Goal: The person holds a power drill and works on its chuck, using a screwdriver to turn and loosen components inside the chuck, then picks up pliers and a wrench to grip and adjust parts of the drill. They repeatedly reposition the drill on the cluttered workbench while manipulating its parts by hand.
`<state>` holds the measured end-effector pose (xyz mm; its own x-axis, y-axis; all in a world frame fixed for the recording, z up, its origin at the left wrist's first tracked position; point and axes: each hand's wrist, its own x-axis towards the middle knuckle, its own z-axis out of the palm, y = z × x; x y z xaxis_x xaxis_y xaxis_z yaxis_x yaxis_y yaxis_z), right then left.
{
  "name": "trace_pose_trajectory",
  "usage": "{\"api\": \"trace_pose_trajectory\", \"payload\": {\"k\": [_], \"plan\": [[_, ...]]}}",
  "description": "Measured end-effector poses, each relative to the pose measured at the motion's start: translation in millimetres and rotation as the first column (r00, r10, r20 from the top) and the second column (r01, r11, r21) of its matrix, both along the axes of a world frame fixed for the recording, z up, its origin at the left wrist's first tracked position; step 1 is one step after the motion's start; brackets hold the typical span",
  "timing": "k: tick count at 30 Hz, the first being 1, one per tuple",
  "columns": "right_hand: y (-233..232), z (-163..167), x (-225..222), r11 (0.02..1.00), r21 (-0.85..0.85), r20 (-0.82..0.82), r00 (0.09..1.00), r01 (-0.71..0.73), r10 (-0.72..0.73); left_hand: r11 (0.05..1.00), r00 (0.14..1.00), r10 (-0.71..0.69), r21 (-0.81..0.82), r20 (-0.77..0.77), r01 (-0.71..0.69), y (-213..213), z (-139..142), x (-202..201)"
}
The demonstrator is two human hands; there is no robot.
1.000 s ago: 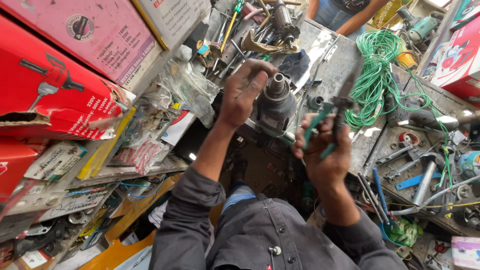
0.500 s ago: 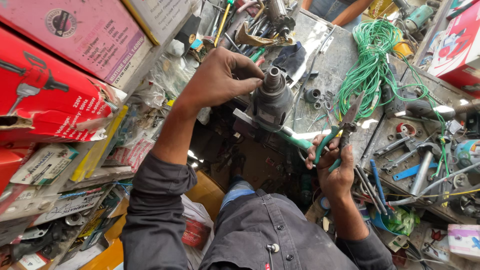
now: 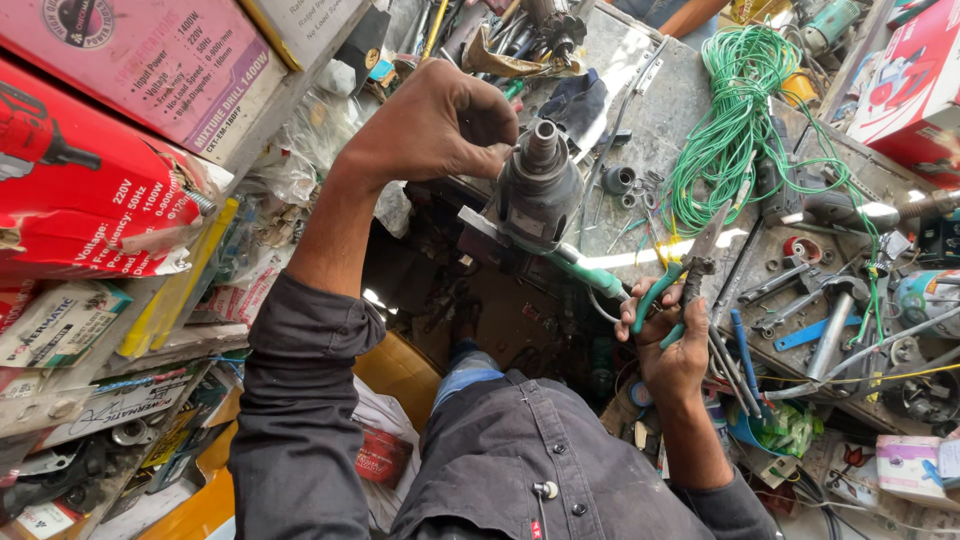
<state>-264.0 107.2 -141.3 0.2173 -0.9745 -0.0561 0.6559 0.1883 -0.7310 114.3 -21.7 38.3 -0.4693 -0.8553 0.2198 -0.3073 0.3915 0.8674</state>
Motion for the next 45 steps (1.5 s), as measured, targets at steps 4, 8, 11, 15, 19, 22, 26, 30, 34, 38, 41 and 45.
{"api": "trace_pose_trajectory", "payload": {"k": [4,8,11,15,19,22,26,30,34,38,41,45], "plan": [[2.5,5.5,4.0,0.998,-0.06,-0.078,0.997,0.007,-0.012,0.996,0.993,0.076,-0.04,-0.093,-0.079,13.0,-8.5,4.1],[5.2,12.2,4.4,0.975,-0.221,-0.365,0.926,0.01,-0.092,0.991,0.98,-0.056,-0.127,-0.193,0.031,60.9,-38.2,-15.9],[7.6,9.3,1.9,0.973,-0.224,-0.398,0.917,-0.054,-0.04,0.989,0.934,-0.121,0.035,-0.337,0.141,93.7,-79.5,-69.0],[11.7,-5.8,-0.5,0.983,-0.045,-0.318,0.936,-0.177,0.154,0.971,0.91,-0.054,0.192,-0.411,0.144,112.9,-129.0,-127.8],[13.0,-21.5,-1.1,0.985,-0.024,-0.405,0.903,-0.17,0.146,0.997,0.946,0.009,0.079,-0.323,0.018,117.7,-151.1,-147.2],[11.7,-25.4,-0.5,0.99,0.012,-0.413,0.901,-0.142,0.134,0.998,0.957,0.05,0.038,-0.286,-0.041,117.5,-153.9,-152.1],[8.1,-21.5,0.6,0.992,-0.015,-0.495,0.863,-0.124,0.101,0.994,0.974,0.09,-0.041,-0.209,-0.1,114.8,-147.6,-154.6],[-16.4,-17.6,-1.5,0.99,-0.025,-0.552,0.828,-0.137,0.101,0.971,0.981,0.11,-0.193,-0.158,-0.14,112.0,-125.0,-147.1],[-81.5,-21.7,-5.9,0.981,-0.187,-0.845,0.503,0.044,-0.184,0.761,0.889,0.339,-0.466,-0.308,-0.451,101.2,-83.1,-123.6],[-146.1,-21.5,-4.5,0.892,-0.447,-0.844,0.299,0.067,-0.446,0.418,0.741,0.563,-0.647,-0.366,-0.638,59.9,-47.2,-100.0],[-166.8,-12.0,2.3,0.889,-0.457,-0.884,0.09,0.04,-0.459,0.777,0.859,0.409,-0.377,-0.308,-0.505,21.6,-45.6,-101.3],[-173.3,-2.4,13.0,0.876,-0.483,-0.875,0.047,-0.011,-0.482,0.881,0.868,0.295,-0.236,-0.4,-0.409,19.7,-66.7,-97.7]]}}
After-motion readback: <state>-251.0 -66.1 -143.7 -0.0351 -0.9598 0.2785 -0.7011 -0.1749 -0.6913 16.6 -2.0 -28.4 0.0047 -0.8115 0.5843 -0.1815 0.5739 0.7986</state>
